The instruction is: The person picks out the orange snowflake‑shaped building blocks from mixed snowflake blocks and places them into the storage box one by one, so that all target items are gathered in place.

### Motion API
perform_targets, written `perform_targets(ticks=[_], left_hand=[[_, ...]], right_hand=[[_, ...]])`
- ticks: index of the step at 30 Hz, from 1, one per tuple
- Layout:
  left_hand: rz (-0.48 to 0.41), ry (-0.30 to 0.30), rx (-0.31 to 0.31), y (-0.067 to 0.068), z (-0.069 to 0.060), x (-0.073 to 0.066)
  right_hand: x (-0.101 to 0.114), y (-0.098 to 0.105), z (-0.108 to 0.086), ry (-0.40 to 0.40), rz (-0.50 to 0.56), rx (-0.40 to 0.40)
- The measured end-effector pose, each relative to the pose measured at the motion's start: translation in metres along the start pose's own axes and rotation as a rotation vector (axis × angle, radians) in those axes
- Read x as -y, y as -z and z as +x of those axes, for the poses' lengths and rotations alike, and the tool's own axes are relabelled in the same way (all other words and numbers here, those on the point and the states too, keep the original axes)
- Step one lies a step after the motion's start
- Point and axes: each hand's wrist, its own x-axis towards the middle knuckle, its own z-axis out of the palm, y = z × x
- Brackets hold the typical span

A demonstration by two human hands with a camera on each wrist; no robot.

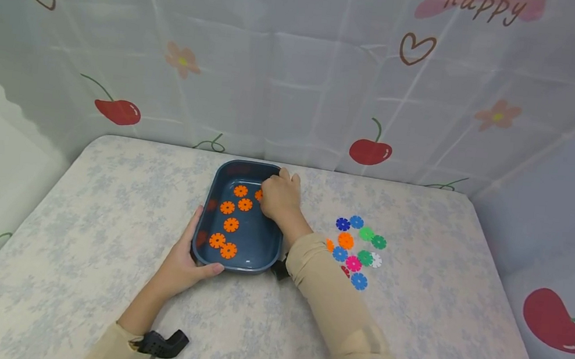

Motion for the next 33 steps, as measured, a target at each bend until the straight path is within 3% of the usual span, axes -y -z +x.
perform_targets(ticks=[5,9,15,18,22,28,33], left_hand=[[-0.002,-0.002,0.005,-0.001,-0.001,0.000],[0.003,0.001,0.001,-0.002,-0.001,0.000],[0.004,0.010,0.001,-0.001,-0.002,0.000],[-0.002,0.012,0.001,-0.001,-0.002,0.000],[-0.007,0.013,0.004,-0.001,-0.002,0.000],[-0.014,0.005,0.015,-0.002,-0.001,-0.002],[-0.028,0.004,0.012,-0.001,-0.001,-0.003]], right_hand=[[-0.007,0.002,-0.007,0.035,0.161,-0.116],[-0.021,0.017,-0.016,0.042,0.283,-0.232],[-0.061,0.041,-0.043,-0.008,0.463,-0.290],[-0.084,0.045,-0.063,-0.034,0.480,-0.266],[-0.114,0.040,-0.093,-0.085,0.429,-0.166],[-0.148,0.014,-0.140,-0.175,0.384,-0.033],[-0.158,-0.007,-0.161,-0.181,0.368,-0.022]])
